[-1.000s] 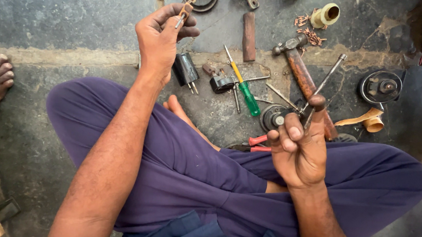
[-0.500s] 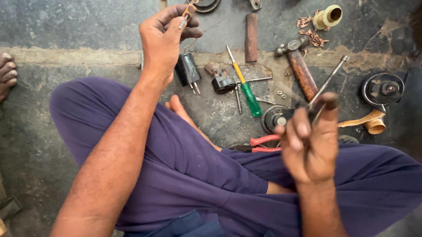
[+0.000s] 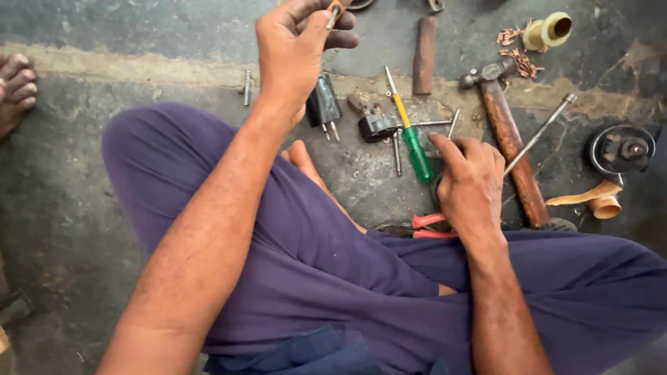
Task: The person sits on the floor and uses a screwdriver and pliers to disassemble and reassemble small electrical components, likely motor parts. They manipulate screws, springs, and metal casings while surrounded by tools and spare parts.
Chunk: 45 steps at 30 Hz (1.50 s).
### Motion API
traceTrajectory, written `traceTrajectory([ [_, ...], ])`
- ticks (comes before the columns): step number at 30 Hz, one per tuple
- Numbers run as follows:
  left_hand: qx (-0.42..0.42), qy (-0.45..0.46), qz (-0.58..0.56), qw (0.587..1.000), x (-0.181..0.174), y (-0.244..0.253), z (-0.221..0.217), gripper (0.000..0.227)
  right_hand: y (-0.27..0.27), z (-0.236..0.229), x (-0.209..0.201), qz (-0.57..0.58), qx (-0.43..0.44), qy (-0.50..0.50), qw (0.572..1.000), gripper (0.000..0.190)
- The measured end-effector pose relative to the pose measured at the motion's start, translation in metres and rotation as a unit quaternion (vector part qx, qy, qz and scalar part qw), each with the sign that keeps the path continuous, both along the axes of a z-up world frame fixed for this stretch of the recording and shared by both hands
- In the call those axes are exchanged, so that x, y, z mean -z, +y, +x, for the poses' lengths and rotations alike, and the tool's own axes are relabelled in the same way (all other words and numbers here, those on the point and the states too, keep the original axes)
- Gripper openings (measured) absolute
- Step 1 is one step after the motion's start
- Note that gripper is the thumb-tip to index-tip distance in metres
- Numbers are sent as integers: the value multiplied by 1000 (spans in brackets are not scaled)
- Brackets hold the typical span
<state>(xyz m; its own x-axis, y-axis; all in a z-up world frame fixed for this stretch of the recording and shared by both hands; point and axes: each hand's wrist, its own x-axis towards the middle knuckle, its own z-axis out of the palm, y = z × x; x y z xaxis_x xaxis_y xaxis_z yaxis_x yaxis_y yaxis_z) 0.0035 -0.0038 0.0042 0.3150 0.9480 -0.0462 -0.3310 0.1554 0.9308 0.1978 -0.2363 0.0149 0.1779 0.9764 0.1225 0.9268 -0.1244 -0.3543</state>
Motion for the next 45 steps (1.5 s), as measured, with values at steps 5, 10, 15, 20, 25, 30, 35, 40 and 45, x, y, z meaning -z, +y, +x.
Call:
traceTrajectory([
  [5,-14,-52,13,998,8,6,5,21,10,-21,-12,29,-2,-71,997,51],
  [10,-9,-66,7,998,13,5,9,21,41,-59,-14,9,-51,-24,998,78],
  [15,-25,-65,2,998,15,6,11,23,70,-55,8,-5,-56,-20,998,63],
  [20,-32,-69,2,997,18,8,11,23,79,-1,17,69,25,72,995,54],
  [25,-24,-39,-9,999,15,7,13,22,76,32,12,78,63,-28,995,51],
  [30,-22,0,-19,1000,10,4,8,26,65,32,6,40,4,-85,996,60],
  [35,-31,-19,-35,999,9,3,8,25,35,13,-21,44,37,-35,998,63],
  [40,-30,-36,-72,996,5,2,10,24,-15,-24,-43,13,42,148,988,34],
  [45,-25,-38,-141,989,7,6,0,24,-27,-51,-32,-43,-75,176,981,30],
])
